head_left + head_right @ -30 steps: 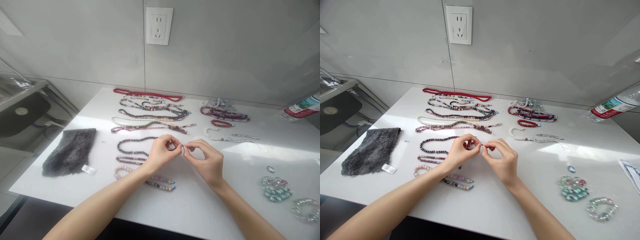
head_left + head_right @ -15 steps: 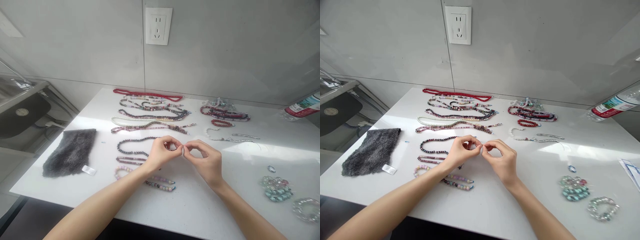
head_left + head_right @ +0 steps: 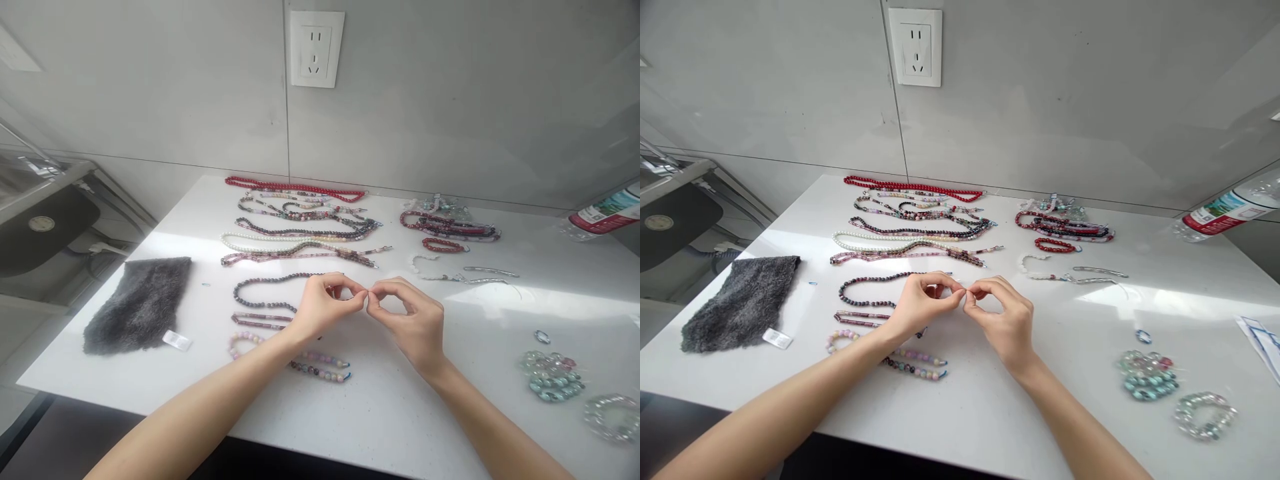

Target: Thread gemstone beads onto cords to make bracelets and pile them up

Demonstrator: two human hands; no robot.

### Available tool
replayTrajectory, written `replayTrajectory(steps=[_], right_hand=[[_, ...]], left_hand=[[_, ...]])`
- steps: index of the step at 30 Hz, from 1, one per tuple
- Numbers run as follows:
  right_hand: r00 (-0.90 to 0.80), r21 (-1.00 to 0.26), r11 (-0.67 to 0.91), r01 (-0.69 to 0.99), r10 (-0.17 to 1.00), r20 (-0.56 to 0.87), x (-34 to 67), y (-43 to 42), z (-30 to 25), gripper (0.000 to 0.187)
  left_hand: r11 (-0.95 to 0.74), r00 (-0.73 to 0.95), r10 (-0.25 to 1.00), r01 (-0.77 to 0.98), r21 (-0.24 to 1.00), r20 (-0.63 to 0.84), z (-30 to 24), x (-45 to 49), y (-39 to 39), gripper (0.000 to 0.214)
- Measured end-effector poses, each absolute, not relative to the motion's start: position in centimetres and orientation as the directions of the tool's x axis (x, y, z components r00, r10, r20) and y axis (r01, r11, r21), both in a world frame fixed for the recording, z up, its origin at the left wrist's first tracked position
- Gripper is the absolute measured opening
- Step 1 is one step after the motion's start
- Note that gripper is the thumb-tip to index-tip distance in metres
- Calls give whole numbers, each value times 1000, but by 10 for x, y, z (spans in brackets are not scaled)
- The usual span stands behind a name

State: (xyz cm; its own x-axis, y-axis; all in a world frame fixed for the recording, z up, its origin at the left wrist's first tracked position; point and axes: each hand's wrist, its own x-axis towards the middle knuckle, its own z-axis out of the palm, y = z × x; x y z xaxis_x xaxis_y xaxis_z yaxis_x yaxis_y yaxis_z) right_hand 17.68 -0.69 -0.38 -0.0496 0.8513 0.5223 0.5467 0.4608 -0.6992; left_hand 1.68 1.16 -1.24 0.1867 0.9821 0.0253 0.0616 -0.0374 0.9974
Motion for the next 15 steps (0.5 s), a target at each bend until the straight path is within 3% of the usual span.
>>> replayTrajectory(steps=[15], right_hand=[[-65, -615, 508, 603, 800, 596, 176, -6, -5, 15]], left_hand=[[-50, 213, 976, 34, 998, 42, -12, 17, 11, 11]])
